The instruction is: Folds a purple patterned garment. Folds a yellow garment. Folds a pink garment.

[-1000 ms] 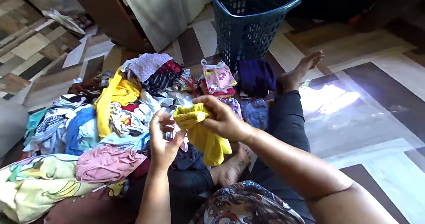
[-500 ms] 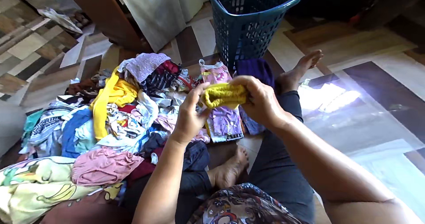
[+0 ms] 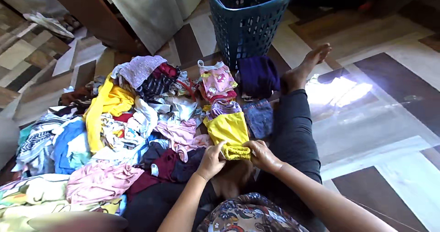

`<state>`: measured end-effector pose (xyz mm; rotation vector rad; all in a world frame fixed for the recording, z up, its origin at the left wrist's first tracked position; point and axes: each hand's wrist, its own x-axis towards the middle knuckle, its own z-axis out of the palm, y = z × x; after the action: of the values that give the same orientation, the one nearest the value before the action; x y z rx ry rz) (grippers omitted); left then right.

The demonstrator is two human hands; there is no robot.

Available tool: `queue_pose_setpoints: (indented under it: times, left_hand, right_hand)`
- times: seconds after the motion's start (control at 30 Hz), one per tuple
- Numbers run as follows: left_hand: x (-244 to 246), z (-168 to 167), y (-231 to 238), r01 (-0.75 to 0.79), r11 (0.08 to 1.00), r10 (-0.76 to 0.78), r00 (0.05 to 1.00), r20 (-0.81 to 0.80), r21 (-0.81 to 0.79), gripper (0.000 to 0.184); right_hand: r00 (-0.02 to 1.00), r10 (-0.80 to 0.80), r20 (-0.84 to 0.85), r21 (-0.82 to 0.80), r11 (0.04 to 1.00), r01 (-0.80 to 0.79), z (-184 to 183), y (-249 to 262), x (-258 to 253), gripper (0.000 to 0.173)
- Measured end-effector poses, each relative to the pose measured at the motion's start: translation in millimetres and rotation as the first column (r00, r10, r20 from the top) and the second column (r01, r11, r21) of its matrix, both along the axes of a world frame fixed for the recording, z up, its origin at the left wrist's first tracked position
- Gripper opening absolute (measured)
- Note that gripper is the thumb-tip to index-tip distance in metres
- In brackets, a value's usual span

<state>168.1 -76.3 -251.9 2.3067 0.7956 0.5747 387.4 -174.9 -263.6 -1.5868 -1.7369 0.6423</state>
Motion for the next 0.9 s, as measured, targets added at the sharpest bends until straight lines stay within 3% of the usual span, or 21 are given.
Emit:
queue_pose_setpoints:
  times: [0.1,0.2,0.3,0.37,0.43,0.5,0.6,0.73,0.8,0.9]
  left_hand:
    - [4.5,-2.4,14.7,-0.078,0.988,0.099,0.983,0.153,-0.133,0.072]
    - [17.4,-0.9,32.9,-0.095,0.922,0.221,0.926,0.307,-0.376,0.078]
    - [32.5,4.7,46.7,-0.142,0.757,0.371,0.897,0.240,-0.638,0.089]
    - [37.9,-4.2,53.9,-0.250,0.720,0.419,0.900,0.119,-0.647,0.094]
    - [40.5,-11.6,57.3,-0.352,0.712,0.445,0.896,0.001,-0.608,0.095]
    - [40.8,-14.9,58.2,-0.391,0.712,0.450,0.892,-0.048,-0.584,0.094]
    - [43.4,-18.7,60.3,-0.413,0.692,0.480,0.876,-0.049,-0.592,0.090]
    - [55.5,6.2,60.7,-0.452,0.539,0.596,0.801,-0.058,-0.711,0.077]
    - [56.0,18.3,59.1,-0.415,0.480,0.652,0.758,-0.002,-0.772,0.070]
    - [51.8,30.6,50.4,-0.383,0.495,0.707,0.699,0.105,-0.780,0.061]
  right_hand:
    - [0.997,-0.033,-0.071,-0.069,0.997,0.028,14.5,22.7,8.6,0.032]
    - [0.977,-0.148,-0.152,-0.177,0.977,0.121,22.3,56.9,13.3,0.032]
    - [0.939,-0.302,-0.166,-0.385,0.896,0.220,19.1,91.6,13.0,0.034]
    - [0.919,-0.380,-0.108,-0.497,0.821,0.281,13.4,105.2,9.2,0.043]
    - [0.915,-0.404,-0.018,-0.472,0.810,0.348,15.9,104.2,-2.0,0.057]
    - [0.941,-0.324,0.096,-0.312,0.888,0.337,18.2,91.5,-16.1,0.061]
    - [0.978,-0.079,0.195,-0.164,0.980,0.112,6.1,79.4,-30.7,0.058]
    - [0.975,0.083,0.208,-0.401,0.916,0.007,3.7,93.6,-32.4,0.076]
    - [0.975,0.061,0.215,-0.432,0.901,0.039,6.0,103.4,-28.8,0.068]
    - [0.989,-0.030,0.143,-0.417,0.905,0.088,12.5,115.5,-20.7,0.055]
